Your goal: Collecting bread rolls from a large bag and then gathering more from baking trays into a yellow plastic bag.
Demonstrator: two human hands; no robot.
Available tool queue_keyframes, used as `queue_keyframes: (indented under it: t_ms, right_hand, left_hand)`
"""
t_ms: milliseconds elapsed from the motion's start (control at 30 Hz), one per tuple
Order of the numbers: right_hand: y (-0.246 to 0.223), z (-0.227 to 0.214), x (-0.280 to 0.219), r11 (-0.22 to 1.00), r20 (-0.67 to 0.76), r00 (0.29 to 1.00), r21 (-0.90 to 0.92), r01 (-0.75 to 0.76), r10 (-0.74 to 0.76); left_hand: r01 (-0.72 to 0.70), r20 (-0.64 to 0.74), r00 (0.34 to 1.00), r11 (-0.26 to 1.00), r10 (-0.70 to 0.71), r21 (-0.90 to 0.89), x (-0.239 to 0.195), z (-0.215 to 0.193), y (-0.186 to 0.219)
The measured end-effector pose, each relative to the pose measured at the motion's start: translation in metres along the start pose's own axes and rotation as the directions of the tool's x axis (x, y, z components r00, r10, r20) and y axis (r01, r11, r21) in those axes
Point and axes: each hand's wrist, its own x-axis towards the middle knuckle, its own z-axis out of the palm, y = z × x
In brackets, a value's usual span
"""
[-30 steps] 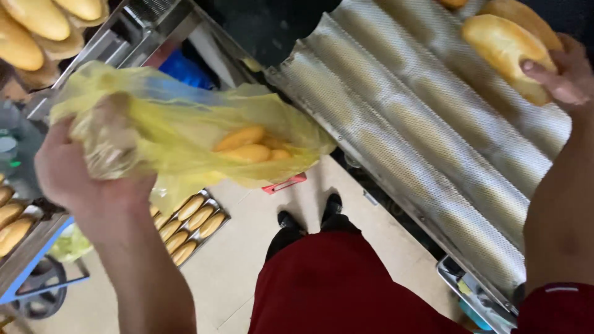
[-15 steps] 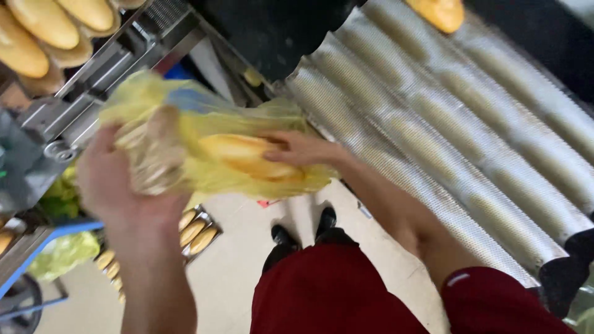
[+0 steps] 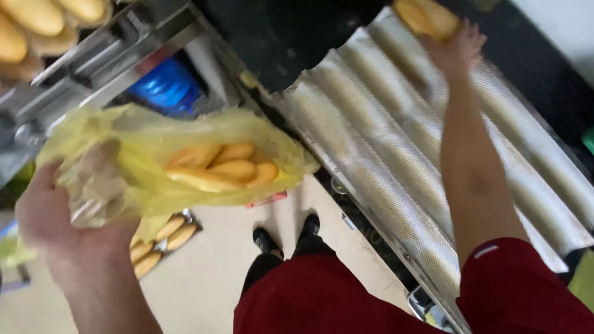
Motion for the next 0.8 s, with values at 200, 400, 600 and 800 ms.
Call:
queue_keyframes:
  t_ms: [200, 400, 600, 800]
  right_hand:
    - [-0.064, -0.022, -0.014, 0.96, -0.064, 0.985, 0.222, 0.169, -0.158]
    - [-0.29, -0.137, -0.106, 0.741, 0.555, 0.663, 0.672, 0.001, -0.504]
    - [-0.459, -0.138, -0.256, 0.497, 0.601, 0.11, 0.738, -0.456, -0.792]
    - [-0.444, -0.116, -0.29, 0.313, 0.429, -0.141, 0.813, 0.491, -0.892]
  left_hand:
    - [-0.017, 0.023, 1.0, 0.999, 0.018, -0.042, -0.002, -0.007, 0.001]
    - [-0.041, 0.091, 0.994, 0.992, 0.051, -0.117, -0.011, -0.006, 0.001]
    - [-0.044, 0.078, 0.995, 0.99, 0.055, -0.132, -0.025, -0.039, 0.031]
    - [-0.232, 0.046, 0.971, 0.972, 0.233, -0.039, -0.037, -0.115, 0.1]
